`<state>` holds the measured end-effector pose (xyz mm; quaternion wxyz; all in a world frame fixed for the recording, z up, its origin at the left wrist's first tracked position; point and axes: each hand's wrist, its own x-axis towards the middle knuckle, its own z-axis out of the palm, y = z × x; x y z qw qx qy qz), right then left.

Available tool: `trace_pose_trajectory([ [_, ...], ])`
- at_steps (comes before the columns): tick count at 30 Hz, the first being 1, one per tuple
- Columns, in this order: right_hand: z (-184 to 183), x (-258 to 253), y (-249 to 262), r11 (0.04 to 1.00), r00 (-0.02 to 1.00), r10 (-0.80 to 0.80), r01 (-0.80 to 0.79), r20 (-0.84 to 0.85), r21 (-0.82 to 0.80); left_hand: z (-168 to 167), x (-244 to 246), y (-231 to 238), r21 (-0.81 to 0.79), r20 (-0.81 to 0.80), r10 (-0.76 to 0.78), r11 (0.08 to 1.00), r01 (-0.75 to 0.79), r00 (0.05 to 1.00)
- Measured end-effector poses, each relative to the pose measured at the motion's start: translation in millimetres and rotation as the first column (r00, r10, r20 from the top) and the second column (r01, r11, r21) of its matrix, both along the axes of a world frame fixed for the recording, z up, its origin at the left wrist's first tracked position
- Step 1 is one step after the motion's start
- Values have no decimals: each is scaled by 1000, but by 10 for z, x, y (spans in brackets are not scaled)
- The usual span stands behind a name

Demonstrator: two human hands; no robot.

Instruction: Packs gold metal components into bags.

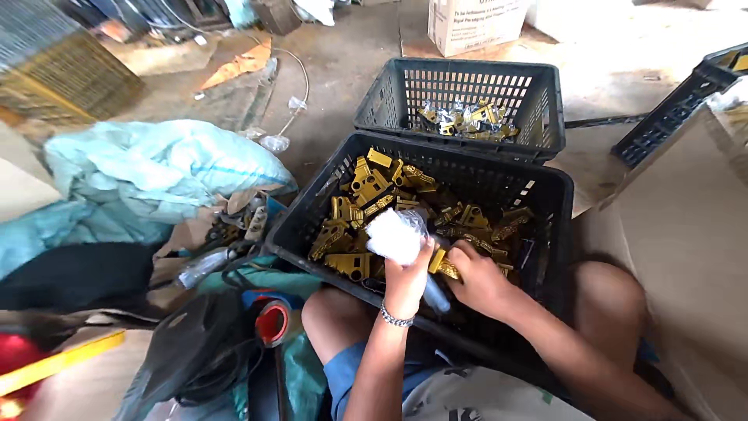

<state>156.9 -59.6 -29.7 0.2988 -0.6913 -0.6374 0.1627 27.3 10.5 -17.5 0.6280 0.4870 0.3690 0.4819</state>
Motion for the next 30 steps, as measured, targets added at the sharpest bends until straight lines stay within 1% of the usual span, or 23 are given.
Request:
trace_pose_trajectory([
  [1,42,-42,30,987,999,34,-34,-4,-154,-25,-22,-35,60,-33,8,998,-6,999],
  [2,51,-31,85,972,998,35,-45,-46,-232,-79,-40,-56,177,-105,16,984,2,994],
  [3,15,0,132,974,996,18,-38,-91,-222,-142,-55,-58,324,-200,42,946,26,979],
  [5,-35,24,192,982,987,-40,11,-153,-189,-171,-90,-47,535,-395,111,835,130,912],
  [6,-8,14,191,982,984,-48,14,-173,-190,-149,-97,-37,586,-445,149,795,160,883],
  [7,35,14,199,981,983,-36,0,-180,-196,-145,-112,-4,598,-463,177,786,158,869],
  [8,80,39,218,981,975,-10,-34,-223,-192,-138,-135,45,582,-465,195,802,132,864],
  [9,109,84,221,979,939,6,-76,-345,-188,-129,-157,92,557,-454,214,826,88,865],
  [11,132,178,173,977,790,3,-132,-613,-166,-130,-182,130,433,-393,217,901,-29,894],
  [12,131,200,145,985,737,-10,-108,-676,-132,-121,-175,123,337,-322,204,937,-90,924],
  [13,120,201,131,996,721,-29,-39,-693,-82,-109,-150,103,249,-245,196,959,-133,950],
  [14,96,186,130,998,727,-59,56,-684,-27,-114,-119,55,199,-182,184,969,-147,966],
  [15,64,174,137,991,746,-83,130,-661,22,-132,-91,-19,198,-150,163,971,-132,975],
  [16,34,171,146,985,767,-83,161,-636,65,-143,-68,-104,241,-151,130,966,-91,980],
  [18,18,184,148,985,795,-35,131,-605,115,-137,-35,-213,383,-181,96,924,-20,979],
  [19,22,190,129,989,779,-13,102,-627,106,-125,-42,-220,401,-180,77,916,1,981],
  [20,41,180,100,994,751,9,67,-661,90,-107,-54,-206,372,-155,52,928,10,986],
  [22,104,97,23,995,717,79,-14,-692,99,-38,-51,-158,198,-39,26,980,-18,999],
  [24,123,-9,-61,976,732,206,-106,-650,190,66,-30,-107,31,52,91,995,-93,994],
  [25,123,-43,-82,963,730,248,-112,-637,246,71,-42,-85,14,65,115,993,-116,991],
  [26,129,-54,-71,954,718,254,-78,-647,288,29,-65,-63,48,76,122,991,-126,990],
  [27,150,-40,-30,954,718,220,-17,-661,299,-22,-90,-59,100,73,110,988,-118,991],
  [30,123,84,194,956,815,42,135,-578,260,-138,-85,-139,257,45,81,962,-90,996],
])
